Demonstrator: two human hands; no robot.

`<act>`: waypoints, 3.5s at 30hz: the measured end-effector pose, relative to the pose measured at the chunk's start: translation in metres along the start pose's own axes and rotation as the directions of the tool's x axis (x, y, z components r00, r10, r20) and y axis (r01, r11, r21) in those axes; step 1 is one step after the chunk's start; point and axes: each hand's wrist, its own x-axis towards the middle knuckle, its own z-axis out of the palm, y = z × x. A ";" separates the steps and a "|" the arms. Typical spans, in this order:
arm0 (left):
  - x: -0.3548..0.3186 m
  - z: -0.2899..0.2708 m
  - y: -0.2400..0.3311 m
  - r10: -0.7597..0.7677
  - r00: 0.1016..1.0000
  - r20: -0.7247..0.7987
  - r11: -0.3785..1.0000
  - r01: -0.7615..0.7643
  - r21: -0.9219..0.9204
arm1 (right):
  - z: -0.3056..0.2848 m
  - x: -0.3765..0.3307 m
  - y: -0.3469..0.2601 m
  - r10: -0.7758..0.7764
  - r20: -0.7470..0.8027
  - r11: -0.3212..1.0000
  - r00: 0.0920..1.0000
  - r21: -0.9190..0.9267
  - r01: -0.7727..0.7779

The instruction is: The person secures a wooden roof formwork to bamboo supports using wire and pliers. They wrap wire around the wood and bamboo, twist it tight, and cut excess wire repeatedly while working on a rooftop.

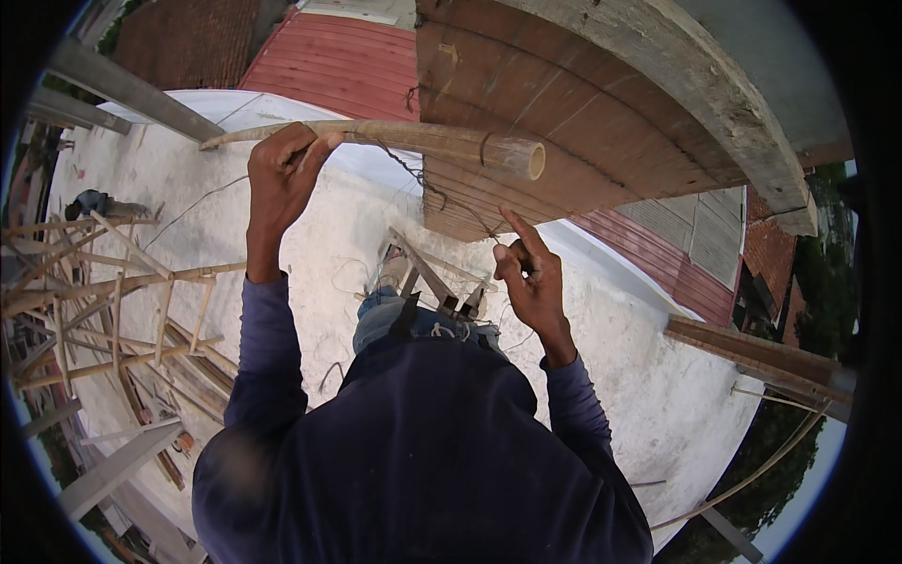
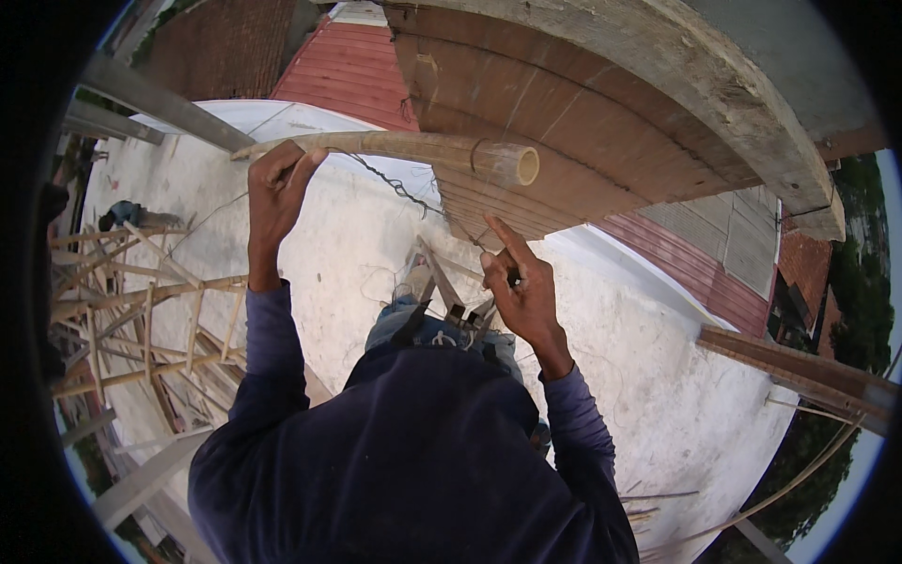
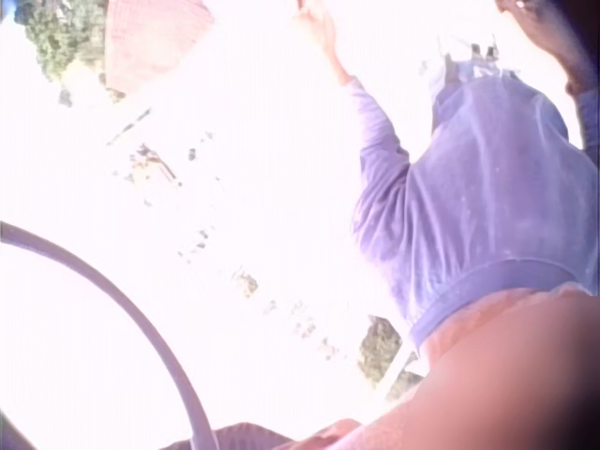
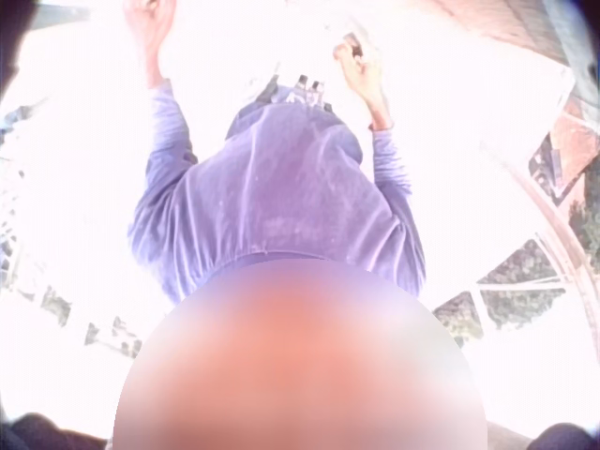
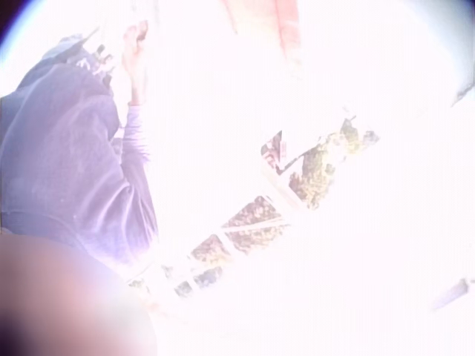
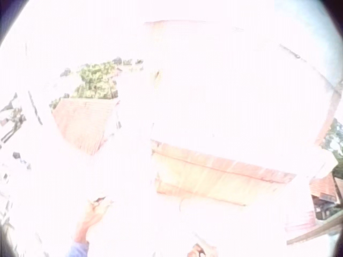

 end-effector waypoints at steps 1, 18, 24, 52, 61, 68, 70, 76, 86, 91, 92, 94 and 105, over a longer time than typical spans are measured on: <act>0.000 0.000 -0.001 0.000 1.000 0.004 1.000 0.000 -0.003 | -0.001 -0.001 0.001 0.009 0.016 0.999 1.000 -0.039 -0.008; -0.011 0.062 0.009 -0.083 0.964 0.252 0.983 0.120 -0.136 | -0.066 -0.045 -0.008 -0.122 -0.110 0.824 0.986 -0.565 0.039; -0.051 0.142 0.039 0.162 0.897 0.411 0.811 0.116 -0.573 | -0.146 -0.082 -0.033 -0.117 -0.211 0.627 0.970 -0.774 -0.093; 0.105 0.137 -0.128 -0.362 0.916 0.173 0.620 0.375 -0.690 | -0.453 0.002 0.098 -0.177 -0.577 0.418 0.797 -0.777 -0.470; 0.220 0.218 -0.149 -0.288 0.831 0.476 0.522 0.553 -0.650 | -0.409 0.163 0.142 -0.031 -0.613 0.598 0.789 -0.644 -0.477; 0.270 0.265 -0.132 -0.200 0.790 0.579 0.496 0.592 -0.635 | -0.364 0.252 0.177 0.005 -0.572 0.614 0.820 -0.645 -0.454; 0.283 0.275 -0.122 -0.111 0.790 0.602 0.485 0.572 -0.661 | -0.354 0.276 0.185 0.008 -0.567 0.619 0.824 -0.644 -0.449; 0.319 0.283 -0.118 -0.078 0.690 0.719 0.316 0.701 -0.639 | -0.326 0.331 0.202 0.027 -0.556 0.623 0.831 -0.641 -0.449; 0.375 0.322 -0.113 0.165 0.486 0.858 0.324 0.795 -0.513 | -0.302 0.381 0.211 0.051 -0.581 0.638 0.813 -0.607 -0.474; 0.381 0.342 -0.117 0.166 0.463 0.871 0.384 0.783 -0.489 | -0.298 0.386 0.214 0.050 -0.580 0.643 0.813 -0.604 -0.470; 0.381 0.345 -0.118 0.163 0.458 0.874 0.397 0.781 -0.483 | -0.297 0.387 0.215 0.052 -0.579 0.643 0.814 -0.604 -0.471; 0.380 0.350 -0.120 0.161 0.449 0.879 0.417 0.776 -0.473 | -0.294 0.388 0.215 0.057 -0.581 0.649 0.812 -0.597 -0.472; 0.378 0.367 -0.136 0.127 0.455 0.881 0.553 0.705 -0.444 | -0.287 0.391 0.221 0.068 -0.581 0.668 0.811 -0.577 -0.470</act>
